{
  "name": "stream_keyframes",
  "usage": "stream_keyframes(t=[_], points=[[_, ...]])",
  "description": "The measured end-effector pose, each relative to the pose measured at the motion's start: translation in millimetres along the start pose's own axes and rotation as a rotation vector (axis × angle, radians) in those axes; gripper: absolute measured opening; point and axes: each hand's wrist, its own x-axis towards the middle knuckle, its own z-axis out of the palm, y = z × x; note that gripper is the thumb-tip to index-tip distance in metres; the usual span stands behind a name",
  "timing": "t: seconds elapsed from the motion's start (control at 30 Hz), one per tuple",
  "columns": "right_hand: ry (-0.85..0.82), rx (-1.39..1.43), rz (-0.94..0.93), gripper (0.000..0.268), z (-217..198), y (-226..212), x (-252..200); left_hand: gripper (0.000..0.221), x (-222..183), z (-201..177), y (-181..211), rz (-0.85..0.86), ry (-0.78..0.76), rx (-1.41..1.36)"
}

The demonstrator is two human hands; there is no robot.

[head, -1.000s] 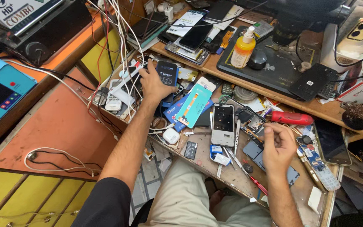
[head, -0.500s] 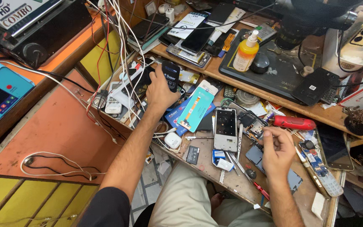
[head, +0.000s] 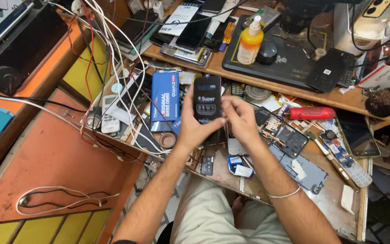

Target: The person uses tweezers to remove a small component from a disassembled smartphone chassis. They then pick up a new battery package, inspect it, and place it back on the cluttered workbench.

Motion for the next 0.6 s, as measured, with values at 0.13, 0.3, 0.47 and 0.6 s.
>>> stream_keyframes(t=[0.13,0.3,0.47,0.6], points=[[0.007,0.098,0.021,0.027,-4,10,-12,0.123,-2,6,-10,-0.154,-0.013,-0.102],[0.144,0.051,0.052,0.026,-17,12,-11,0.063,22,1,-20,-0.469,-0.104,-0.314],[0.134,0.181,0.106,0.026,-14,4,-7,0.034,60,5,-32,-0.542,-0.131,-0.390],[0.198,0.125,0.109,0.026,-12,3,-8,0.033,64,12,-48,-0.539,-0.111,-0.423]])
